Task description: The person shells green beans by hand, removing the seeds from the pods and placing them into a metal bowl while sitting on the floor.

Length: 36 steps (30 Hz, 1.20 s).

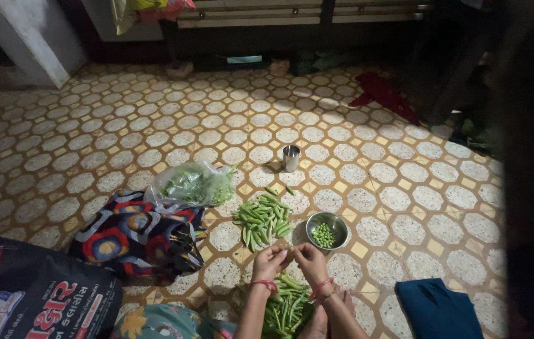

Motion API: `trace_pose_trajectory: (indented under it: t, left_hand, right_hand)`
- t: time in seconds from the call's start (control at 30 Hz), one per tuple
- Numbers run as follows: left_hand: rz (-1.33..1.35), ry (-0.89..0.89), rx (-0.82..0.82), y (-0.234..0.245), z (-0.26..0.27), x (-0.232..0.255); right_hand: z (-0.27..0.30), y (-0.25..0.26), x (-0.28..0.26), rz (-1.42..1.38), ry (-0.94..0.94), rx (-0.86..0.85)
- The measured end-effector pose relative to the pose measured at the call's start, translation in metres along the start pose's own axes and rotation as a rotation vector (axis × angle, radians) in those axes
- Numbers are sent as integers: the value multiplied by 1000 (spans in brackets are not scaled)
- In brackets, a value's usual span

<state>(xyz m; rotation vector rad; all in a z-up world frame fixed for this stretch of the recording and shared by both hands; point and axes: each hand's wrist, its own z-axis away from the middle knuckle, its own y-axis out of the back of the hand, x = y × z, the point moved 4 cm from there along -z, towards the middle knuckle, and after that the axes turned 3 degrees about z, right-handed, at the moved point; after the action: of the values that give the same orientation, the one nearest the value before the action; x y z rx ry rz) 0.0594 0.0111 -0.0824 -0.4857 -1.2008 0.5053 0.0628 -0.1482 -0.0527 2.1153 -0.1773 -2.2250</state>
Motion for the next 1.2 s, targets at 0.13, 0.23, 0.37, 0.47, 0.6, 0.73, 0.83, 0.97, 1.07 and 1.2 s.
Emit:
trace_pose_trajectory:
  t: [0.13,0.23,0.37,0.47,0.6,0.73,0.83,0.97,1.07,1.2]
  left_hand:
    - [-3,54,52,14,-5,-6]
    - [54,54,143,13,7,6]
    - [-323,-115,207,-19,39,48]
    - [-837,-264,233,-47,57,72]
    - [-1255,-496,251,-62,69,82]
    - [-1180,-495,208,-52,58,68]
    - [-1200,-533,225,-47,54,60]
    - [-952,-356,243,-38,51,65]
    - [-392,-71,260,-16,49,66]
    - [468,60,88,-4,20,69]
  right_hand:
    - [12,2,-30,195,131,68]
    - [16,3,-41,255,136,101]
    - [11,6,-28,230,133,93]
    - [-2,7,-7,95,93,44]
    - [-5,7,5,28,41,-7]
    - [0,5,0,23,34,-2]
    - [5,4,-7,104,41,3]
    - [6,5,-17,151,36,37]
    - [11,10,-30,367,188,-22]
    - [13,3,-28,560,113,-251]
